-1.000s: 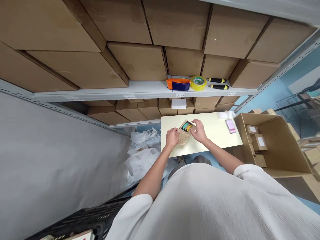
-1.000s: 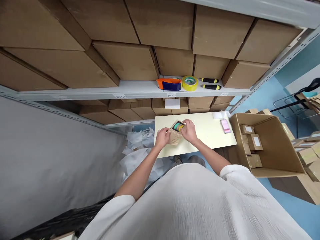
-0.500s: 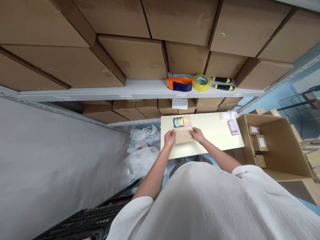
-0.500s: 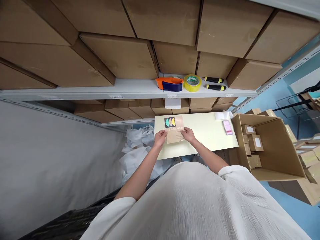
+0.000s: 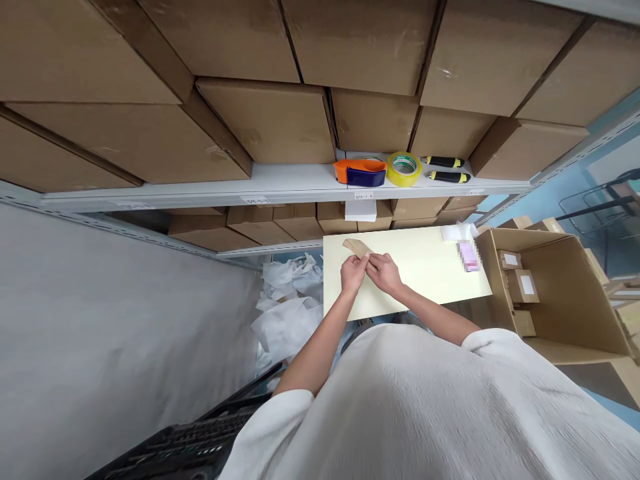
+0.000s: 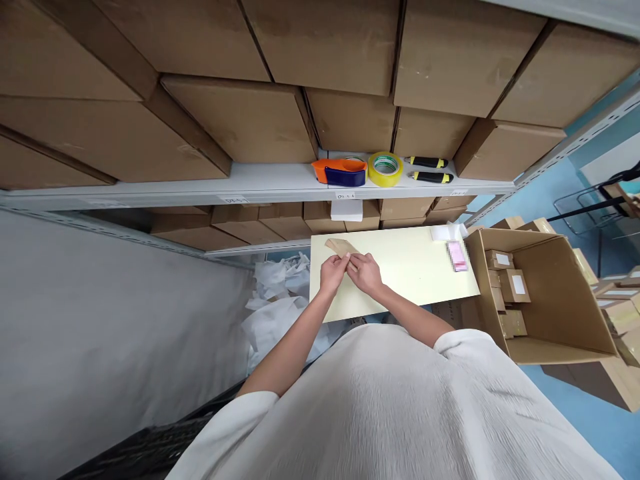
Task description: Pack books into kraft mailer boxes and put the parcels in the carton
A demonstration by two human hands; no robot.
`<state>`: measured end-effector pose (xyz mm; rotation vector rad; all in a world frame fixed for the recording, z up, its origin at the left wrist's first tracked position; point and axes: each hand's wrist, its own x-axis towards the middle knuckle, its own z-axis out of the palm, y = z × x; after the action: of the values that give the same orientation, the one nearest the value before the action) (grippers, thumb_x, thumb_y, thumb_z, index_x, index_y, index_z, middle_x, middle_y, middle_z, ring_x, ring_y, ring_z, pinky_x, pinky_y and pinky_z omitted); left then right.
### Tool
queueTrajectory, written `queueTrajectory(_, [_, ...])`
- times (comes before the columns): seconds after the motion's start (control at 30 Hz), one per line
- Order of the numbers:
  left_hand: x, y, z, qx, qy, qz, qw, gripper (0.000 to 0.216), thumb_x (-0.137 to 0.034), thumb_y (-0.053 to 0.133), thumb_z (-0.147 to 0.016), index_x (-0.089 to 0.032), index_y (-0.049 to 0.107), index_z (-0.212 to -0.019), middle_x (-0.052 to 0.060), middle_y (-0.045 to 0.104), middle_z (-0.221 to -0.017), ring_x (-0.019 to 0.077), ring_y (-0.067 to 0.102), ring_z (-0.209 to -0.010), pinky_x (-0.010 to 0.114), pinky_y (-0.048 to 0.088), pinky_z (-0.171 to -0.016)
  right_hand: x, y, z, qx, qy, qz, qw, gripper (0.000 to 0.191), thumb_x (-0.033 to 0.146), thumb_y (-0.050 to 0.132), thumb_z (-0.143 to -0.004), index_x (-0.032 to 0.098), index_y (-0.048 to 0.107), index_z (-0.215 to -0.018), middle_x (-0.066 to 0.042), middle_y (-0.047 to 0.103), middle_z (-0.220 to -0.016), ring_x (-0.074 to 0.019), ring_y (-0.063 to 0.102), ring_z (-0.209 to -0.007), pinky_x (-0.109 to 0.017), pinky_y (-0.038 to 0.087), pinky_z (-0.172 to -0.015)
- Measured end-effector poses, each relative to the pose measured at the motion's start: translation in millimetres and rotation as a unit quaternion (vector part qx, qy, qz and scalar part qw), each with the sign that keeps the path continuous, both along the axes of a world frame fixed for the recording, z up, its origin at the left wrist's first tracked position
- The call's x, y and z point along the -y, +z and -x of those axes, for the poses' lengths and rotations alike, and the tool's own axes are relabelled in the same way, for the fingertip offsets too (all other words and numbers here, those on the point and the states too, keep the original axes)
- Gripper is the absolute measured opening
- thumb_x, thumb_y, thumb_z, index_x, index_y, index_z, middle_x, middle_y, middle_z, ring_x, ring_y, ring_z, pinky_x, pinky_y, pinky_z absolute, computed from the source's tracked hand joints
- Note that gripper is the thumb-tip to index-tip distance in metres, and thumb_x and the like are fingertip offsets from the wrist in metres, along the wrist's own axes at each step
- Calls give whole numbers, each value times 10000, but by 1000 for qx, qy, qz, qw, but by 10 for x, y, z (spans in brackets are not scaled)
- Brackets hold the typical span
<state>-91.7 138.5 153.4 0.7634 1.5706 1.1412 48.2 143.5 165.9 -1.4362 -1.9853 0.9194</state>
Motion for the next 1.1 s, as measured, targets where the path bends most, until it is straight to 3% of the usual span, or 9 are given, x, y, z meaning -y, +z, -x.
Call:
queueTrajectory(0.17, [26, -54, 130, 52, 17, 0, 999, 215, -422, 724, -856, -214, 669, -869, 57, 778, -839, 236, 750, -858, 352, 594, -815, 6, -95, -27, 6, 45, -11, 999, 361, 372, 611, -1017, 245, 753, -1323, -132, 696, -1437, -319, 629, -1311, -511, 453, -1196])
queueTrajectory(0.3, [45, -94, 244, 65, -13, 5, 998, 198, -402, 699, -863, -214, 672, -919, 49, 770, -839, 231, 739, -830, 363, 594, -825, -125, -209, -185, 18, -69, 61, 996, 404, 347, 612, -958, 215, 722, -1324, -151, 702, -1402, -326, 641, -1310, -524, 488, -1166])
queueTrajectory(0.53, [30, -167, 325, 53, 0, -2, 999, 255, -461, 710, -865, -213, 675, -910, 47, 778, -848, 209, 725, -821, 333, 587, -820, -209, -301, -301, -49, -131, 188, 972, 271, 422, 676, -883, 261, 744, -1090, 2, 765, -898, -231, 709, -897, -404, 602, -919])
queueTrajectory(0.7, [-9, -249, 403, 31, 17, 21, 999, 319, -521, 727, -864, -209, 699, -926, 55, 770, -904, 219, 725, -904, 327, 576, -861, -206, -327, -277, -225, -172, 289, 914, 330, 448, 820, -768, 216, 702, -971, -27, 754, -842, -216, 728, -833, -368, 614, -829])
queueTrajectory(0.83, [-8, -287, 429, -43, 78, 42, 995, 264, -391, 747, -856, -218, 699, -1050, 71, 766, -1045, 212, 725, -954, 344, 582, -893, -230, -316, -235, -298, -215, 307, 878, 457, 439, 933, -646, 218, 657, -936, -24, 749, -814, -204, 727, -792, -351, 620, -786])
queueTrajectory(0.9, [17, -275, 380, -50, 81, 36, 995, 282, -342, 757, -846, -224, 695, -1095, 73, 765, -1076, 200, 729, -927, 349, 594, -874, -238, -303, -192, -291, -237, 290, 880, 456, 419, 934, -638, 221, 654, -937, -21, 749, -828, -200, 725, -784, -344, 620, -773])
queueTrajectory(0.97, [51, -244, 287, 3, 28, 25, 999, 275, -359, 774, -850, -217, 710, -1077, 76, 776, -1045, 201, 745, -907, 346, 608, -838, -230, -290, -132, -261, -242, 269, 895, 421, 414, 902, -665, 219, 664, -952, -23, 751, -867, -197, 722, -787, -335, 614, -759])
queueTrajectory(1.03, [81, -206, 178, 74, -6, 27, 997, 304, -408, 812, -844, -199, 732, -1051, 85, 794, -1015, 214, 766, -926, 345, 621, -833, -196, -274, -57, -215, -232, 235, 919, 371, 415, 852, -706, 219, 682, -972, -19, 753, -915, -191, 713, -796, -328, 606, -765])
queueTrajectory(1.1, [100, -176, 95, 119, 7, 34, 992, 358, -456, 854, -824, -181, 752, -1029, 90, 809, -985, 217, 776, -931, 348, 631, -858, -133, -254, 23, -155, -213, 181, 948, 324, 418, 801, -764, 227, 709, -1009, -13, 757, -960, -187, 701, -819, -332, 600, -807])
